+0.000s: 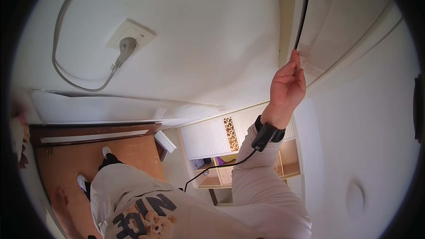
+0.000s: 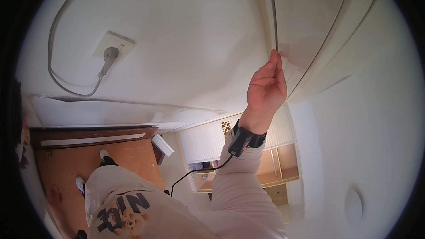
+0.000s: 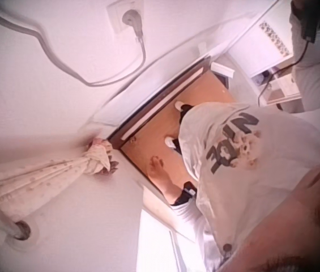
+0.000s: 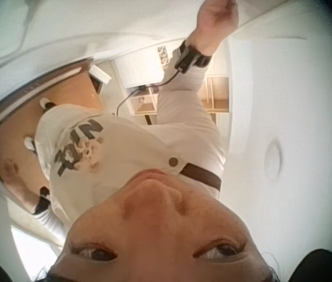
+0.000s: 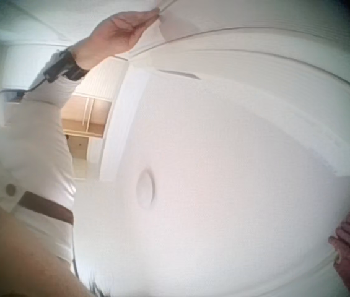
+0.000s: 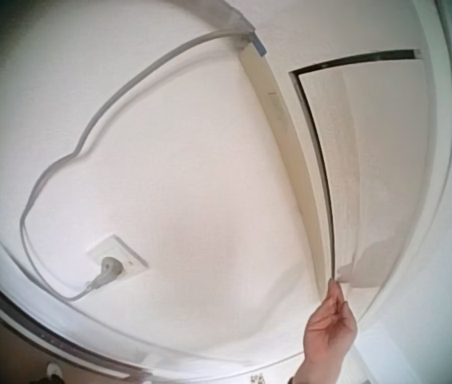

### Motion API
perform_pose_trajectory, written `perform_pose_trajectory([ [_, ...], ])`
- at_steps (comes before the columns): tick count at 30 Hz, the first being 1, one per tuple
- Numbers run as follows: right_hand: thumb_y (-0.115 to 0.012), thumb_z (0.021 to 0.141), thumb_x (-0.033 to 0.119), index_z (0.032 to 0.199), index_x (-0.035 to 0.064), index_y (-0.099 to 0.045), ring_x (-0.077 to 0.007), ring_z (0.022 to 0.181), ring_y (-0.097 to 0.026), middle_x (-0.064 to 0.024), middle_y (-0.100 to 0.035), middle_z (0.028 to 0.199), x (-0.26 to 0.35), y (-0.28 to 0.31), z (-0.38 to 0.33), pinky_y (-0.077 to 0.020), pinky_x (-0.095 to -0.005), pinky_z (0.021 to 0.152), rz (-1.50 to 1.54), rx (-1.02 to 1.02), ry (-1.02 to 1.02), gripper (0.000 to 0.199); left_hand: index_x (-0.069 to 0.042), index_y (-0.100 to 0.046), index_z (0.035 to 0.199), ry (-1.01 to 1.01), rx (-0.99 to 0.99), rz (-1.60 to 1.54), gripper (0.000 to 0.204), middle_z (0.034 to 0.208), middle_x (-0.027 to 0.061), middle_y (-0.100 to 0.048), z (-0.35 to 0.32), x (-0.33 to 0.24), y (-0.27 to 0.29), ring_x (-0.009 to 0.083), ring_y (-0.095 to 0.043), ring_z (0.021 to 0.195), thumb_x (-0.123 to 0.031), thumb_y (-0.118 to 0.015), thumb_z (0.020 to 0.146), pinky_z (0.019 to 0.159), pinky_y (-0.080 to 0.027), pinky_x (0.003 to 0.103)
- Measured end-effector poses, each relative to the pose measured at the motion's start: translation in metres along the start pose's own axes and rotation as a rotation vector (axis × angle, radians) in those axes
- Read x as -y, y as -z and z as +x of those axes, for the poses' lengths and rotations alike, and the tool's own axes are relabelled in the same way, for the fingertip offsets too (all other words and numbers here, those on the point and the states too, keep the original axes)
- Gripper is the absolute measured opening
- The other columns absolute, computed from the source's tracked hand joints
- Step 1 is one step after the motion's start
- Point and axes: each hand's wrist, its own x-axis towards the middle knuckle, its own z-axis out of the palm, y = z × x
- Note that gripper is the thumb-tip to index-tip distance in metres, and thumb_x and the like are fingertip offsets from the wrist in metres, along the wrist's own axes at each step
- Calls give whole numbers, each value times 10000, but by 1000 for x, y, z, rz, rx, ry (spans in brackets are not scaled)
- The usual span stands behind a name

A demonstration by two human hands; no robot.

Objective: The person moves a trash bin, then removes a white plastic cover from a wall-mounted air conditioner. They insert a long white plastic strip into the unit, align and snap it into place, and close the cover. The person then picks up a small decorative object from the bed and walks out of the room.

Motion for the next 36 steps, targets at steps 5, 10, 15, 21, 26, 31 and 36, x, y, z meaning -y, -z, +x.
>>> perform_pose_trajectory([
  [5,-450,951,146,1068,30,-574,-185,853,-656,-106,-663,942,-5,31,-15,-558,-294,704,-183,-212,-107,207,-64,-574,1071,-1,169,-41,225,844,-23,-542,2,-3,-4,58,-473,684,-230,-489,944,611,-383,208],
  [10,-513,939,237,775,93,-622,-129,590,-575,-32,-650,723,3,61,-26,-492,-253,552,-214,-363,-98,244,-72,-573,1059,65,205,-3,204,841,-30,-538,2,-15,-14,53,-462,657,-215,-486,943,601,-377,206],
  [15,-540,929,236,824,97,-607,-124,569,-555,-38,-640,728,18,72,-31,-482,-253,530,-249,-488,-24,187,-74,-566,1080,91,132,31,200,855,-21,-538,-3,-31,-26,49,-456,651,-199,-476,952,597,-376,198],
  [21,-544,930,177,991,48,-592,-166,694,-585,-91,-647,844,10,84,-54,-497,-269,627,-519,-508,-86,151,-80,-557,1085,63,225,12,188,833,-22,-524,4,-28,-15,39,-435,615,-192,-483,952,543,-344,175],
  [26,-529,939,234,737,59,-562,-208,756,-600,-103,-636,835,-5,107,-88,-504,-337,717,-452,-684,-188,269,-83,-553,1071,75,161,-92,170,832,-27,-522,5,-20,-4,31,-434,603,-191,-503,950,526,-333,160],
  [31,-522,936,234,707,94,-535,-231,888,-588,-96,-632,821,0,128,-134,-446,-420,879,-536,-827,-249,269,-113,-553,1099,-2,219,10,208,880,-53,-528,1,-37,-3,16,-454,692,-253,-528,947,589,-365,157],
  [36,-524,928,230,837,80,-567,-259,985,-565,-96,-636,937,24,143,-175,-368,-502,960,-576,-953,-237,181,-122,-556,1103,-48,255,114,217,894,-62,-524,2,-64,-18,9,-457,732,-272,-531,948,628,-386,162],
])
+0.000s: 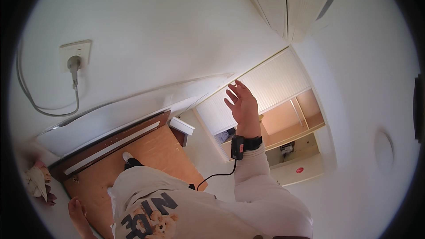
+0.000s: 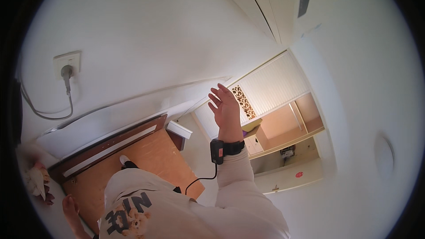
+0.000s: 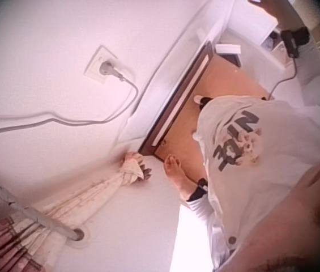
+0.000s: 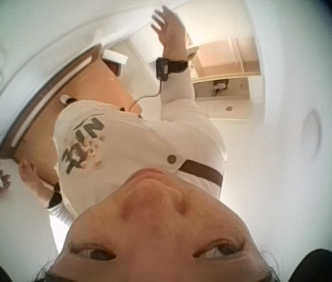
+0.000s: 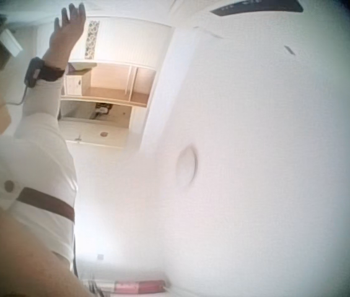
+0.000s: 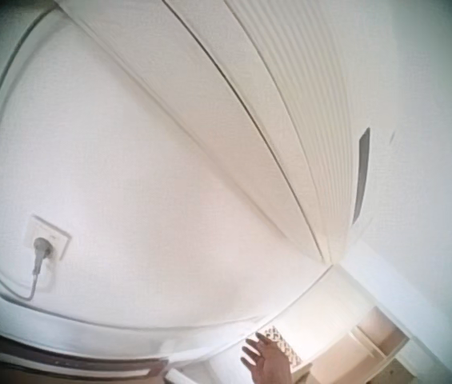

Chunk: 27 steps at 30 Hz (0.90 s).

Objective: The person moves a trash bin, then removes a white plastic cover from a wall-mounted air conditioner. They insert a long white plastic strip into the unit, align and snap it into place, and close the cover. The person then picks up a small decorative object from the bed and walks out of the room.

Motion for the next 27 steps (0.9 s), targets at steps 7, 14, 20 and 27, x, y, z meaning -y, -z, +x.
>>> perform_pose_trajectory([
  [7,-549,914,209,1222,22,-502,-235,1018,-529,-129,-589,1082,-8,62,21,-390,-411,921,121,-91,0,363,-74,-545,1088,-100,265,10,182,910,-37,-535,3,-52,-65,34,-488,785,-191,-517,952,664,-403,174],
  [14,-577,870,181,1033,17,-579,-234,870,-597,-109,-638,893,-38,150,83,-474,-405,842,147,-17,35,232,-17,-575,1026,-615,220,34,148,945,18,-582,-9,-209,-237,81,-554,856,-131,-540,938,769,-451,211],
  [20,-581,859,107,947,-28,-614,-208,735,-607,-108,-625,801,-80,243,145,-506,-327,706,196,-58,-9,165,10,-583,1077,-1054,382,-245,226,1008,66,-614,-87,-345,-435,128,-588,906,-148,-585,916,838,-464,250],
  [27,-598,848,134,945,5,-609,-196,693,-603,-86,-630,755,-92,315,210,-510,-327,693,219,-82,-158,161,46,-497,1198,-1066,463,-953,338,1103,153,-585,-146,-428,-579,255,-591,1037,-178,-521,947,924,-490,334],
])
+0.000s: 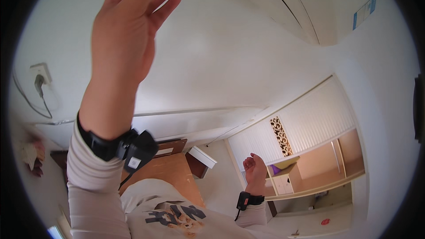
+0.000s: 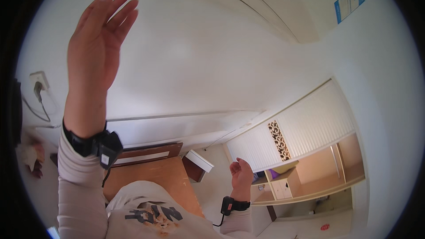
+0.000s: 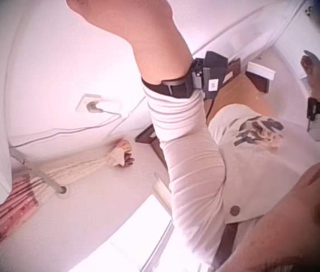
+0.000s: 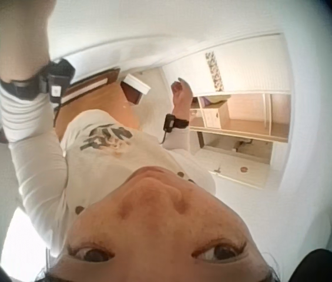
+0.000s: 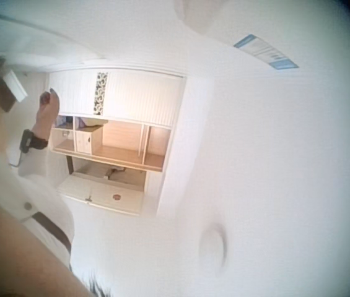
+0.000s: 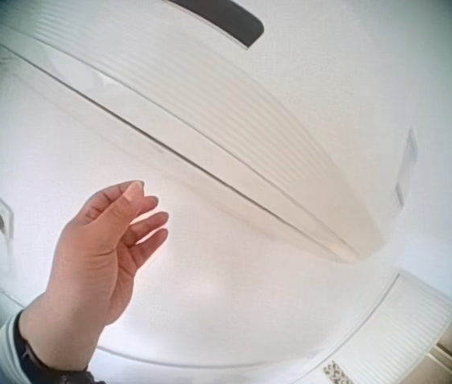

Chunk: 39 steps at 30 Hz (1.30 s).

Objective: The person moves a trash bin, then removes a white plastic cover from a wall-mounted air conditioner. They insert a long white plastic strip into the unit, align and snap it into place, and close the cover. The person then picks up a small decorative object from the bed and walks out of the room.

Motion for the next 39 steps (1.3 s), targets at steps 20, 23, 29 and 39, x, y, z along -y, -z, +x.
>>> perform_pose_trajectory([
  [20,-610,838,121,926,24,-611,-195,673,-611,-76,-634,739,-42,-11,80,-508,-312,637,22,269,-226,131,-57,-458,1071,-145,-33,-229,301,1016,60,-586,16,50,-58,199,-571,998,-195,-647,883,908,-486,360],
  [23,-605,836,122,922,20,-612,-199,669,-608,-79,-628,733,-47,-21,83,-508,-313,631,28,301,-217,134,-62,-454,1075,-181,30,-251,277,1002,45,-591,19,48,-58,172,-574,966,-182,-627,896,921,-481,380],
  [29,-623,819,145,914,21,-618,-195,657,-594,-75,-615,714,-58,-34,81,-504,-312,603,-12,319,-273,156,-60,-429,1068,-163,28,-277,273,946,36,-568,17,49,-63,147,-566,909,-159,-618,899,939,-479,429],
  [39,-628,826,189,951,56,-621,-128,626,-568,-16,-603,689,-67,-37,83,-475,-260,605,-92,364,-295,183,-43,-410,1102,-138,35,-212,319,978,16,-502,16,44,-66,93,-527,865,-150,-621,888,829,-487,261],
])
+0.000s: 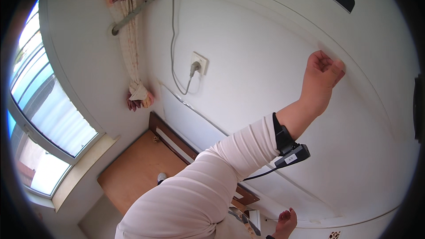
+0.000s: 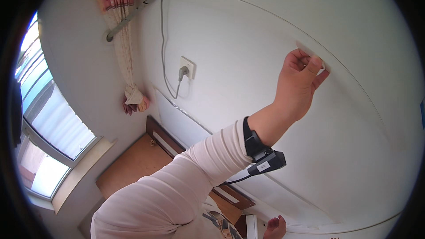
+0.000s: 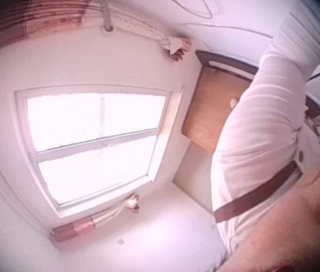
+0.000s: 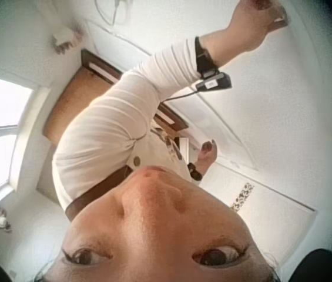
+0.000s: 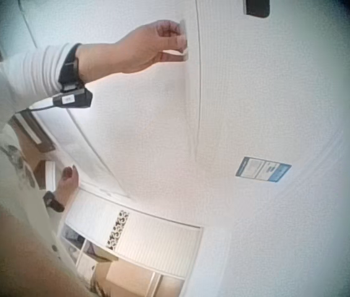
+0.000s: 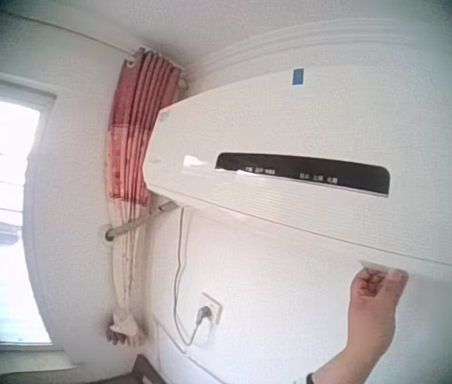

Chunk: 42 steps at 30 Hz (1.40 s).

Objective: The person moves a trash bin, then removes a white plastic cover from a wall-mounted air conditioner. They insert a long white plastic strip into the unit, align and snap it into place, and close the cover. The person then picks up a small decorative object from the bed and walks out of the room.

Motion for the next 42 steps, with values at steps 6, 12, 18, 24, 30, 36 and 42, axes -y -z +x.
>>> perform_pose_trajectory([
  [6,-598,853,69,926,-38,-597,-186,611,-515,-62,-554,676,3,-6,2,-438,-266,558,33,-57,-142,129,-54,-400,1039,30,-22,71,320,901,17,-496,-2,-3,-1,88,-502,795,-192,-638,874,731,-448,233],
  [12,-602,861,93,968,-38,-603,-182,635,-520,-67,-558,688,2,-11,4,-434,-286,579,21,56,-122,169,-51,-398,1037,18,-33,79,322,905,21,-492,-2,-3,0,88,-496,789,-190,-636,870,722,-439,233],
  [18,-598,863,102,997,-30,-607,-188,656,-514,-72,-557,702,-4,-11,7,-443,-308,604,-14,-22,-151,188,-71,-405,1109,32,55,103,346,1053,13,-518,-2,-5,5,120,-526,981,-245,-622,903,932,-440,326],
  [24,-633,826,197,938,73,-626,-117,611,-577,-2,-618,680,-11,-16,6,-478,-256,605,-50,44,-84,168,-48,-405,1120,95,25,67,320,1063,34,-490,-3,-12,4,107,-528,948,-176,-595,897,889,-470,290],
  [30,-626,836,186,940,76,-627,-122,605,-578,-10,-617,677,-17,-9,6,-480,-253,592,-31,83,-101,152,-38,-392,1160,139,49,116,355,1090,57,-477,-6,-16,6,169,-523,981,-242,-563,926,914,-466,347],
  [36,-592,864,100,991,-24,-612,-194,665,-513,-74,-559,712,-43,-11,-6,-451,-318,620,5,11,-181,179,-33,-350,1216,-20,-195,94,445,1137,119,-462,15,-62,56,233,-517,1012,-368,-488,958,890,-469,372],
  [42,-570,878,109,1016,-41,-571,-175,619,-442,-52,-488,682,-46,-9,-20,-370,-301,575,-54,55,-154,204,-36,-368,1218,-9,-102,177,399,1132,94,-480,33,-78,69,203,-513,1044,-288,-526,952,897,-471,342],
])
